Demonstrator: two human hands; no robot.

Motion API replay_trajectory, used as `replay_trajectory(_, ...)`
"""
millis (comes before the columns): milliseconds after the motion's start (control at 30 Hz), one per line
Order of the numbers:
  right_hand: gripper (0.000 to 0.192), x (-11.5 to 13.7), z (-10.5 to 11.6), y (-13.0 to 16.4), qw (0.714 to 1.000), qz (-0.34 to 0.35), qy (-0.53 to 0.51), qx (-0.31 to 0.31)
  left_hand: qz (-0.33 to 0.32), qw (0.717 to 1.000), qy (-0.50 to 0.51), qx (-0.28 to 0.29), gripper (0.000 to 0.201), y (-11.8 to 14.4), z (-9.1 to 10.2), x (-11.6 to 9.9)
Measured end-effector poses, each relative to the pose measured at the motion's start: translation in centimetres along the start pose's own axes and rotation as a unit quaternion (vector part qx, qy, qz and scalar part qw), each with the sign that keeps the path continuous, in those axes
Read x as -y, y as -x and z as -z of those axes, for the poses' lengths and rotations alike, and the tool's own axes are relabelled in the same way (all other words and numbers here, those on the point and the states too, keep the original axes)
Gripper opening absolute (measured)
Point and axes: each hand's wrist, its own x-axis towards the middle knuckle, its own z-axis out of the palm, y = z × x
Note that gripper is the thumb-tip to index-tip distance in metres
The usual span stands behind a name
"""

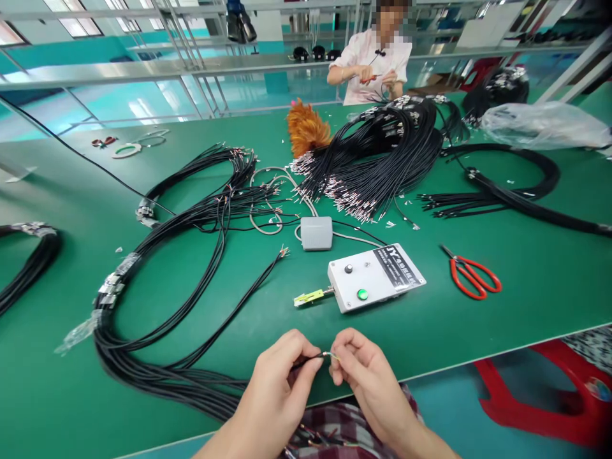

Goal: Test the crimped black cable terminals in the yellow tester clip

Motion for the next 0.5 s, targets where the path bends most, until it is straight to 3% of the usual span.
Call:
replay_trajectory(133, 0.039, 0.4, -0.2, -0.2, 1.0, -0.009, -0.013, -0.005, 0.043, 0.998, 0.035, 0.007, 0.02, 0.2, -0.2, 0.4)
replay_trajectory(500, 0.037, -0.4, -0.8, 0.0, 0.998, -0.035, -0.054, 0.026, 0.073, 0.993, 0.09, -0.027, 0.019, 0.1, -0.6, 0.3)
